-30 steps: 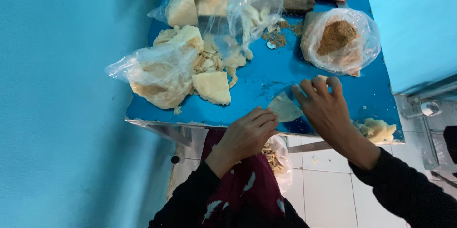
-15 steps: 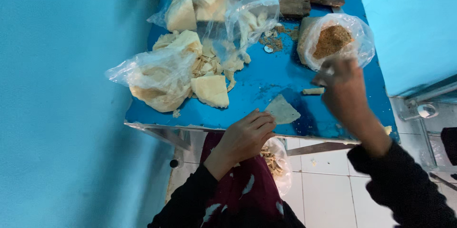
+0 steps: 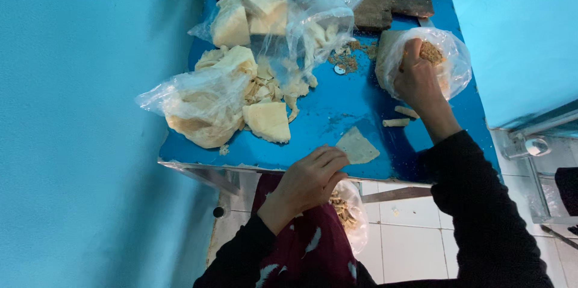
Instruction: The person sits at a blue table and shapes pieces of soft dough by hand, pinching and rolling them into small cylinders and flattening pieces on the table. They occasionally dip the shaped dough pieces into a plastic bag of brown powder and set the finished pieces on the table.
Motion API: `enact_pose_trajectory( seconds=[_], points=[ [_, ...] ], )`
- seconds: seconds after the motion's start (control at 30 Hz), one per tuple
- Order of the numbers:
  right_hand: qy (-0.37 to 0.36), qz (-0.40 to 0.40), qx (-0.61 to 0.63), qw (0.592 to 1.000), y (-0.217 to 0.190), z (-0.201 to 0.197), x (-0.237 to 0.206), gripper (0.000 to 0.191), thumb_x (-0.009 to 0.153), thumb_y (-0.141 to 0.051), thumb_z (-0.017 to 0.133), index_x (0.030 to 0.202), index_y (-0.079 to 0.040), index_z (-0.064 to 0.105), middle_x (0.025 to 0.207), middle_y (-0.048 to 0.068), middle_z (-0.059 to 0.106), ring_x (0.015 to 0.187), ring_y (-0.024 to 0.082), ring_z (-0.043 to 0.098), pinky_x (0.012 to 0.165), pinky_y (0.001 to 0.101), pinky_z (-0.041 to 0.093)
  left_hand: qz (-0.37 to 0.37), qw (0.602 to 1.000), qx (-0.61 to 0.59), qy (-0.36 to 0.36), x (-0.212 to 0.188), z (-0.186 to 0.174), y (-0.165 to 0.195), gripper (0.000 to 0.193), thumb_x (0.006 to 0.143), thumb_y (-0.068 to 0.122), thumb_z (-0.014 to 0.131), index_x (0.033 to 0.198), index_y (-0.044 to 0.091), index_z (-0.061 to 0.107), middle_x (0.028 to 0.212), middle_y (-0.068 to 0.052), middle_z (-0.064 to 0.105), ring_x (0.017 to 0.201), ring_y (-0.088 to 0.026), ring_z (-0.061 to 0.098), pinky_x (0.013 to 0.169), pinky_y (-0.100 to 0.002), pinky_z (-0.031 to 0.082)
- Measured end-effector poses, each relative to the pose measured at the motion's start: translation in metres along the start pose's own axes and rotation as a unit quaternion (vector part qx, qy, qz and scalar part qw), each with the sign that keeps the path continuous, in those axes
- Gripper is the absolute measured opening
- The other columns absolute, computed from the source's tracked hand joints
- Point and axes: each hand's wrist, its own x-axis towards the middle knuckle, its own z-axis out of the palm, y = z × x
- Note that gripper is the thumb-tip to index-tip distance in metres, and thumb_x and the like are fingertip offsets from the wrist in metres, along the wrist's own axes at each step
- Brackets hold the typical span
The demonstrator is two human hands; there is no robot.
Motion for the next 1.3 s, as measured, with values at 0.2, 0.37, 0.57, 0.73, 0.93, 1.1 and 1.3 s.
enact_pose_trajectory(
  seconds=[0.2, 0.37, 0.57, 0.73, 0.93, 1.1, 1.3],
  points=[
    [-0.053, -0.005, -0.165, 0.985, -0.001, 0.006, 0.005, 0.07, 0.085, 0.002, 0.067, 0.138, 0.02, 0.026, 0.076, 0.031, 0.063, 0.065, 0.045, 0.067, 0.055, 0.0504, 0.055, -0.084, 0.992, 0.015, 0.096, 0.004, 0.004, 0.0, 0.014, 0.101, 0.007, 0.066, 0.11, -0.001, 0.059, 0.122, -0.016, 0.059, 0.111, -0.036, 0.061, 0.09, -0.044, 0.054],
    [-0.014, 0.017, -0.046, 0.999, 0.007, -0.028, 0.003, 0.032, 0.099, 0.003, 0.068, 0.115, 0.002, 0.041, 0.106, 0.031, 0.065, 0.077, 0.041, 0.072, 0.064, 0.0463, 0.056, -0.13, 0.986, 0.02, 0.106, 0.012, 0.005, -0.001, 0.024, 0.094, 0.013, 0.074, 0.102, -0.003, 0.058, 0.11, -0.018, 0.054, 0.1, -0.036, 0.058, 0.082, -0.045, 0.049],
    [-0.155, 0.136, 0.253, 0.945, -0.055, -0.045, -0.055, 0.048, 0.099, -0.003, 0.064, 0.132, 0.0, 0.03, 0.104, 0.02, 0.073, 0.095, 0.024, 0.075, 0.077, 0.0337, 0.064, -0.172, 0.979, 0.031, 0.102, 0.017, 0.008, 0.003, 0.028, 0.087, 0.013, 0.08, 0.097, -0.003, 0.059, 0.105, -0.018, 0.054, 0.098, -0.037, 0.058, 0.08, -0.046, 0.049],
    [-0.172, -0.003, 0.241, 0.955, -0.117, -0.02, -0.107, 0.052, 0.09, -0.001, 0.07, 0.129, 0.0, 0.035, 0.105, 0.015, 0.074, 0.097, 0.033, 0.077, 0.075, 0.0391, 0.061, -0.184, 0.978, 0.044, 0.092, 0.019, 0.01, 0.002, 0.023, 0.087, 0.01, 0.079, 0.093, -0.002, 0.06, 0.102, -0.017, 0.055, 0.096, -0.035, 0.058, 0.079, -0.046, 0.049],
    [-0.147, -0.187, 0.025, 0.971, -0.114, -0.039, -0.139, 0.072, 0.081, 0.004, 0.066, 0.146, 0.004, 0.036, 0.132, 0.026, 0.065, 0.114, 0.04, 0.067, 0.09, 0.0442, 0.058, -0.187, 0.977, 0.046, 0.091, 0.018, 0.011, -0.002, 0.019, 0.089, 0.008, 0.077, 0.089, -0.001, 0.06, 0.099, -0.016, 0.055, 0.095, -0.035, 0.058, 0.078, -0.046, 0.049],
    [-0.124, -0.17, -0.04, 0.977, -0.108, -0.057, -0.158, 0.076, 0.082, 0.006, 0.064, 0.151, 0.005, 0.032, 0.132, 0.024, 0.065, 0.115, 0.038, 0.066, 0.091, 0.0459, 0.059, -0.2, 0.976, 0.042, 0.081, 0.017, 0.013, -0.003, 0.019, 0.09, 0.009, 0.075, 0.088, -0.001, 0.06, 0.097, -0.016, 0.055, 0.093, -0.034, 0.058, 0.078, -0.046, 0.049],
    [-0.097, 0.089, 0.048, 0.99, -0.124, -0.053, -0.153, 0.074, 0.089, 0.002, 0.069, 0.152, 0.003, 0.03, 0.106, 0.017, 0.074, 0.087, 0.034, 0.074, 0.065, 0.043, 0.06, -0.192, 0.975, 0.034, 0.105, 0.02, 0.012, -0.002, 0.015, 0.091, 0.008, 0.073, 0.089, 0.0, 0.06, 0.095, -0.016, 0.059, 0.092, -0.035, 0.06, 0.077, -0.047, 0.05]
  ],
)
